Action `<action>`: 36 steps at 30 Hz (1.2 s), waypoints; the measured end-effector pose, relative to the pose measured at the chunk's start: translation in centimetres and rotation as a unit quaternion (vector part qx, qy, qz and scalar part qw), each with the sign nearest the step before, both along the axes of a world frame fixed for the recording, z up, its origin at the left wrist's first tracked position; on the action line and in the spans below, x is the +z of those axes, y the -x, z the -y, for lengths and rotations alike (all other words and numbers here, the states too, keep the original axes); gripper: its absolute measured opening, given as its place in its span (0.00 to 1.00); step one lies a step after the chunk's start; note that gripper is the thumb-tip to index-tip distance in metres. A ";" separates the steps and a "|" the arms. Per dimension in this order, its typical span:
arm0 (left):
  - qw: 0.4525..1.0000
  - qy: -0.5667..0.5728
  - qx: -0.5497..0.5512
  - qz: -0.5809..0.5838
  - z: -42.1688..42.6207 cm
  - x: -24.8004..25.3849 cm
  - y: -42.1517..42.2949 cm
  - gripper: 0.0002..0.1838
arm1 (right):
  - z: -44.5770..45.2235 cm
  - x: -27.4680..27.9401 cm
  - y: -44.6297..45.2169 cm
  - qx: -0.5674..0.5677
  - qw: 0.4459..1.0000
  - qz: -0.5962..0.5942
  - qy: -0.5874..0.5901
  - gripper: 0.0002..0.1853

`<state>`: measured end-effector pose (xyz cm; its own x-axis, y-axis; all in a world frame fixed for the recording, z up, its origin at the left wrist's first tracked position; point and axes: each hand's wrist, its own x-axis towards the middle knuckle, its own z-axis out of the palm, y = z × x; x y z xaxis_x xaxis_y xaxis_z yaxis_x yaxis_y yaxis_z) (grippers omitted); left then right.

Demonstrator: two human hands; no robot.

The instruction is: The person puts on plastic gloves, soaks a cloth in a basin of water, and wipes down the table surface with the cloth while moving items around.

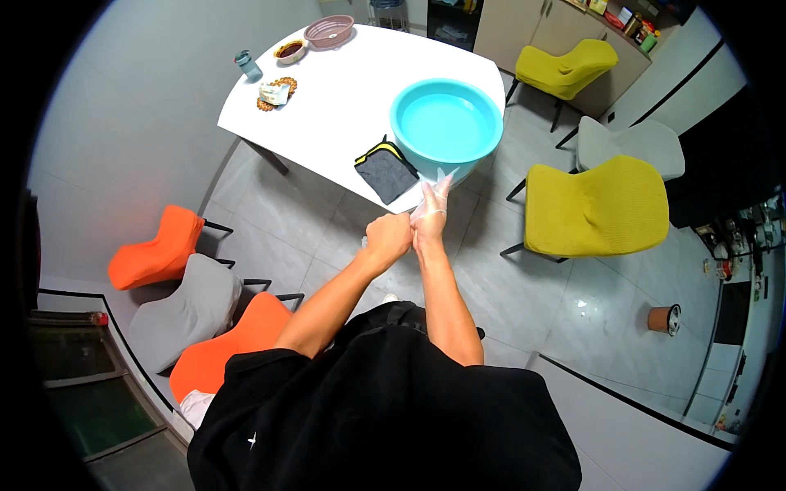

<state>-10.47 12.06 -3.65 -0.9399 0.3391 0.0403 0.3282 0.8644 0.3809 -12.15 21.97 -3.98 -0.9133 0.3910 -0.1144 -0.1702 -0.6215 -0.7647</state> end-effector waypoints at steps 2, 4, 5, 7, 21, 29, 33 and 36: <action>1.000 0.005 -0.005 -0.015 0.4 0.3 -0.8 0.12 | 0.4 -1.6 0.4 -0.011 1.000 -0.009 0.013 0.40; 0.999 0.013 -0.012 -0.033 0.6 1.0 -1.7 0.12 | -0.4 -1.1 0.3 0.042 0.990 0.014 0.131 0.38; 0.998 0.024 -0.013 -0.048 0.5 1.1 -2.3 0.11 | -0.7 -0.9 0.3 0.068 0.979 0.025 0.189 0.37; 0.996 0.047 -0.013 -0.079 0.3 1.6 -3.3 0.09 | -0.6 -0.6 0.0 0.118 0.965 0.031 0.232 0.45; 0.973 0.057 -0.136 -0.177 1.1 3.2 -5.2 0.08 | -2.5 -0.9 -2.3 0.337 0.851 -0.026 0.402 0.49; 0.953 0.039 -0.220 -0.206 2.4 4.6 -4.7 0.08 | -1.4 -1.3 -1.0 0.203 0.883 0.122 0.406 0.44; 0.930 0.089 -0.261 -0.244 3.3 5.1 -4.5 0.07 | -0.2 4.4 -3.2 0.362 0.878 0.016 0.311 0.57; 0.933 0.091 -0.270 -0.221 3.9 6.0 -4.9 0.07 | -0.5 0.4 -2.0 0.377 0.806 0.092 0.447 0.65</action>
<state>-5.54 8.13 2.34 -0.5357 0.7972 0.2784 0.8245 0.5650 -0.0315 -10.14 22.45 -3.55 -0.7883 -0.5808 -0.2030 0.5785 -0.8121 0.0771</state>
